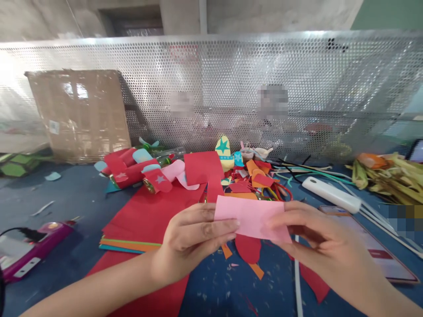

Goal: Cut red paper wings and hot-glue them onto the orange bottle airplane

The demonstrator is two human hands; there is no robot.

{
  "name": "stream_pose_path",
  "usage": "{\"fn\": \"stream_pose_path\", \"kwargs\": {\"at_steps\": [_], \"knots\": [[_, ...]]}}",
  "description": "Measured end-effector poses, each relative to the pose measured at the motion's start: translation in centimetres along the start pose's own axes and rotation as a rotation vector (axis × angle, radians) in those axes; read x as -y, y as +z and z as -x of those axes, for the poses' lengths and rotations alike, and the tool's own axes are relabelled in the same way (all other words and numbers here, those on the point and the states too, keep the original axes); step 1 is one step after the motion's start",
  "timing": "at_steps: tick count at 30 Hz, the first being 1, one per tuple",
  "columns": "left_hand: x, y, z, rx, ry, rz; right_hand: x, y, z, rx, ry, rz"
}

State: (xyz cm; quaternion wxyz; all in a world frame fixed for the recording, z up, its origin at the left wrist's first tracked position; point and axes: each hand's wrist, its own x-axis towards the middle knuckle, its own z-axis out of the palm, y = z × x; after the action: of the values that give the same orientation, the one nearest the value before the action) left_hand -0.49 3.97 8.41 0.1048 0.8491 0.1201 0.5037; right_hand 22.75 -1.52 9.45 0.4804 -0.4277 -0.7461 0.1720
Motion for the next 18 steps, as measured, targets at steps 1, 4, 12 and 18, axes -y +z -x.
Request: {"fn": "stream_pose_path", "kwargs": {"at_steps": [1, 4, 12, 18], "knots": [[-0.06, -0.05, 0.03, -0.011, -0.004, -0.014, -0.04, 0.04, 0.07, -0.010, -0.007, -0.009], [-0.22, -0.16, 0.13, -0.045, 0.002, -0.045, -0.11, 0.31, 0.33, -0.010, 0.003, -0.022], [-0.24, -0.06, 0.35, -0.044, -0.008, -0.068, -0.19, 0.73, 0.39, -0.018, -0.031, 0.039], [-0.45, 0.32, 0.46, -0.049, -0.037, -0.017, -0.06, 1.03, 0.36, -0.051, -0.077, 0.070]]}}
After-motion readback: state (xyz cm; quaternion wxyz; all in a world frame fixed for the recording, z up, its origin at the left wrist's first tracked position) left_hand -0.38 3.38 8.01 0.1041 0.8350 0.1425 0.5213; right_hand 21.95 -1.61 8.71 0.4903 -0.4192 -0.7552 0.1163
